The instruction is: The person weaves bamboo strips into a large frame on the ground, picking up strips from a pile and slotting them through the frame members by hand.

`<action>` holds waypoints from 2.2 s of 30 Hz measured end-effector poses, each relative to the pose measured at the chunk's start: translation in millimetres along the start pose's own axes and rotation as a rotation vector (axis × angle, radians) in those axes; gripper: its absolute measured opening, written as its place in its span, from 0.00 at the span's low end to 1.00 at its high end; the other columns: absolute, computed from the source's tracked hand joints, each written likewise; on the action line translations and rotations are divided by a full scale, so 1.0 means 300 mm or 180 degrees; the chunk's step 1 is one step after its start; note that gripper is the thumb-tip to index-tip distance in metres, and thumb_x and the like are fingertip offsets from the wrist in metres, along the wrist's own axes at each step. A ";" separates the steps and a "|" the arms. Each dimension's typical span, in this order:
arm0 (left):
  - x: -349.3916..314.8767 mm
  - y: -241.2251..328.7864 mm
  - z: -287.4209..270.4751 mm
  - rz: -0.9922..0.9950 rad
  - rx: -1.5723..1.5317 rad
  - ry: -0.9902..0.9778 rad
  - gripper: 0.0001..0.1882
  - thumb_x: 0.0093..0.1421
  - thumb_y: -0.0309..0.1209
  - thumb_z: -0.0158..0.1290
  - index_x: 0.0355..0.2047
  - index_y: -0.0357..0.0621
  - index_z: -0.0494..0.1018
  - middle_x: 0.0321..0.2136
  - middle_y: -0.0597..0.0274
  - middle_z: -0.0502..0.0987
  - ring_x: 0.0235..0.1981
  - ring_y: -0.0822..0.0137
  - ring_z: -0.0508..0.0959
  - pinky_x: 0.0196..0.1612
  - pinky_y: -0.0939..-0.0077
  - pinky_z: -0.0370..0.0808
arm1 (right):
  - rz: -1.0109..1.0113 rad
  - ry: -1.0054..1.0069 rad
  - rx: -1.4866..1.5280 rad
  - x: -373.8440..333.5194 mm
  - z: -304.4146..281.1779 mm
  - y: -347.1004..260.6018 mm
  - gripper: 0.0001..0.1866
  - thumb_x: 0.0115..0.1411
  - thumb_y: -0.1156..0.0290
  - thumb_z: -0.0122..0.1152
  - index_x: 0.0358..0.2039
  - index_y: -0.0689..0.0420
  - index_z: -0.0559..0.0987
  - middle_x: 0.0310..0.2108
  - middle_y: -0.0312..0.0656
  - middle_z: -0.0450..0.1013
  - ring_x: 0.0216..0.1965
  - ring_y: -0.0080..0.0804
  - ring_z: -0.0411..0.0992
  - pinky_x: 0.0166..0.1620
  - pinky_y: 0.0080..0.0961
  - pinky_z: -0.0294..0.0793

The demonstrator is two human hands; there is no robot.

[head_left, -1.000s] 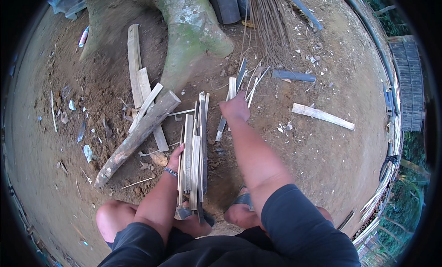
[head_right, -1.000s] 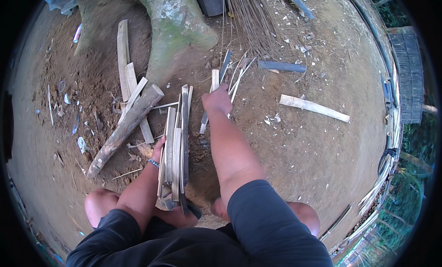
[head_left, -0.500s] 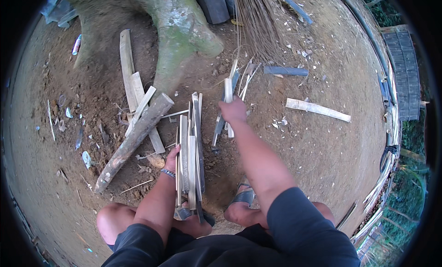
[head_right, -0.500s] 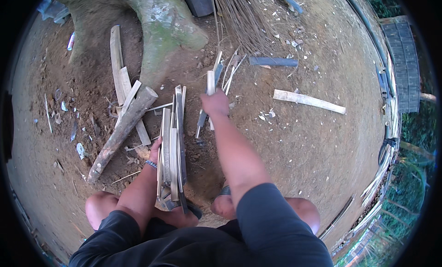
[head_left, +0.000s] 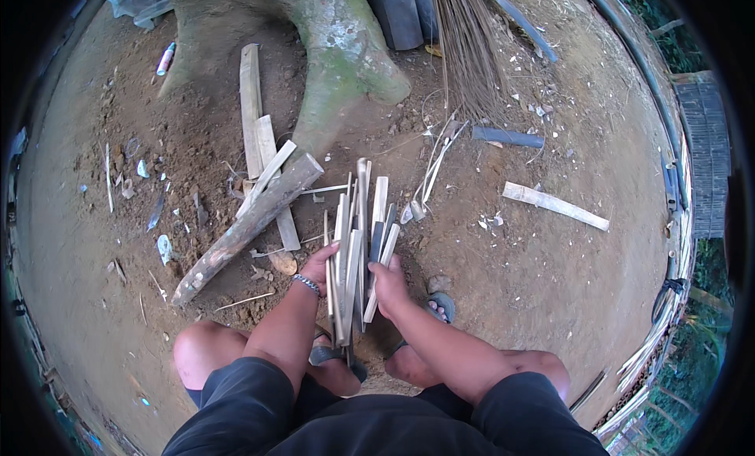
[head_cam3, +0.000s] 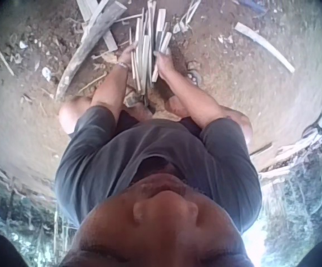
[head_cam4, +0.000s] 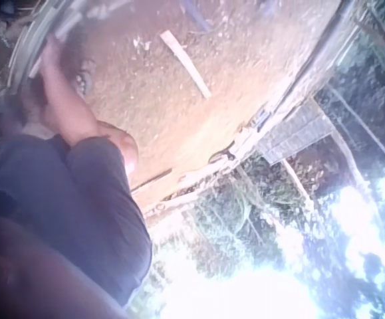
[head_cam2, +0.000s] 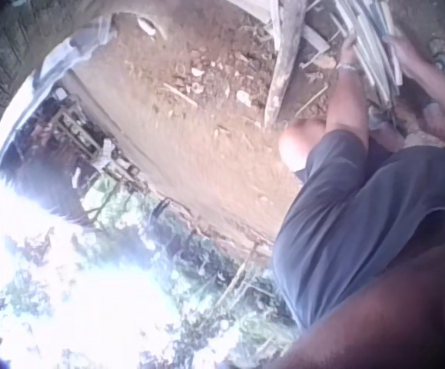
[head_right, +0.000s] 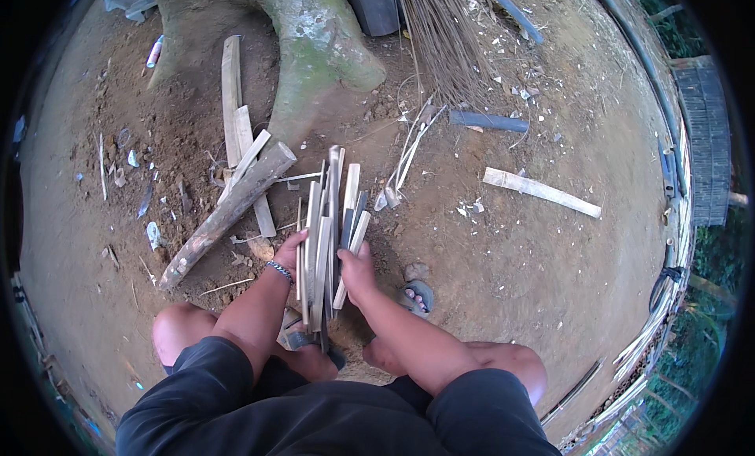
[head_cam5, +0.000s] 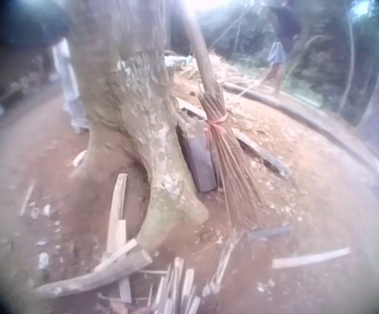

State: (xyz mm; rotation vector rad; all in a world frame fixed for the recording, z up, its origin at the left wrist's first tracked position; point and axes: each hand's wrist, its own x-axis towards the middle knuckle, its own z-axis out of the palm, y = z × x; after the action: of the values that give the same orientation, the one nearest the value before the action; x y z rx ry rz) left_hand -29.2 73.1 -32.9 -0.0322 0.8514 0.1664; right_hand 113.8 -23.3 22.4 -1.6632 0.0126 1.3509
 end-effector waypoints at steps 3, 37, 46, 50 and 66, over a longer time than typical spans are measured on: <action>-0.028 -0.007 0.094 -0.0061 0.0433 -0.0017 0.23 0.62 0.44 0.55 0.51 0.42 0.74 0.42 0.52 0.81 0.42 0.57 0.83 0.52 0.57 0.79 | 0.0024 0.0240 -0.0515 -0.010 0.002 -0.014 0.25 0.70 0.60 0.49 0.60 0.61 0.62 0.55 0.52 0.69 0.56 0.41 0.68 0.59 0.36 0.64; -0.874 -1.523 2.717 -0.1532 0.4080 -0.1317 0.22 0.58 0.30 0.64 0.50 0.36 0.72 0.39 0.57 0.80 0.38 0.63 0.82 0.43 0.66 0.82 | -0.0881 0.1375 0.2263 -2.019 -1.774 -1.180 0.30 0.72 0.50 0.44 0.63 0.61 0.60 0.52 0.49 0.71 0.49 0.36 0.73 0.52 0.35 0.75; -0.734 -2.015 2.950 -0.1814 0.4129 -0.1801 0.28 0.54 0.28 0.66 0.54 0.38 0.70 0.43 0.58 0.80 0.43 0.66 0.81 0.47 0.67 0.79 | -0.1320 0.1758 0.2637 -2.167 -2.236 -1.088 0.29 0.74 0.59 0.43 0.70 0.53 0.50 0.60 0.46 0.63 0.60 0.35 0.64 0.62 0.35 0.65; -0.605 -2.119 3.099 -0.1975 0.4093 -0.1871 0.27 0.54 0.26 0.65 0.54 0.39 0.71 0.44 0.59 0.80 0.45 0.66 0.80 0.50 0.69 0.77 | -0.1487 0.1844 0.2417 -2.152 -2.410 -1.143 0.34 0.73 0.62 0.45 0.72 0.52 0.43 0.64 0.47 0.60 0.63 0.36 0.60 0.65 0.34 0.59; 0.199 -2.711 4.463 -0.1916 0.4098 -0.2926 0.33 0.51 0.19 0.62 0.58 0.38 0.67 0.48 0.58 0.78 0.48 0.66 0.78 0.54 0.68 0.75 | -0.2241 0.2392 0.2264 -1.987 -3.776 -2.038 0.41 0.69 0.67 0.53 0.73 0.54 0.39 0.67 0.48 0.55 0.67 0.36 0.55 0.67 0.35 0.54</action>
State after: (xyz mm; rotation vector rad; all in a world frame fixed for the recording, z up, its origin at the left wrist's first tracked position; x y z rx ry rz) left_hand 1137.5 -594.2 773.8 0.9213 -0.1157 -0.8941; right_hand 1060.2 -749.9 789.8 -1.2661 0.2843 0.1063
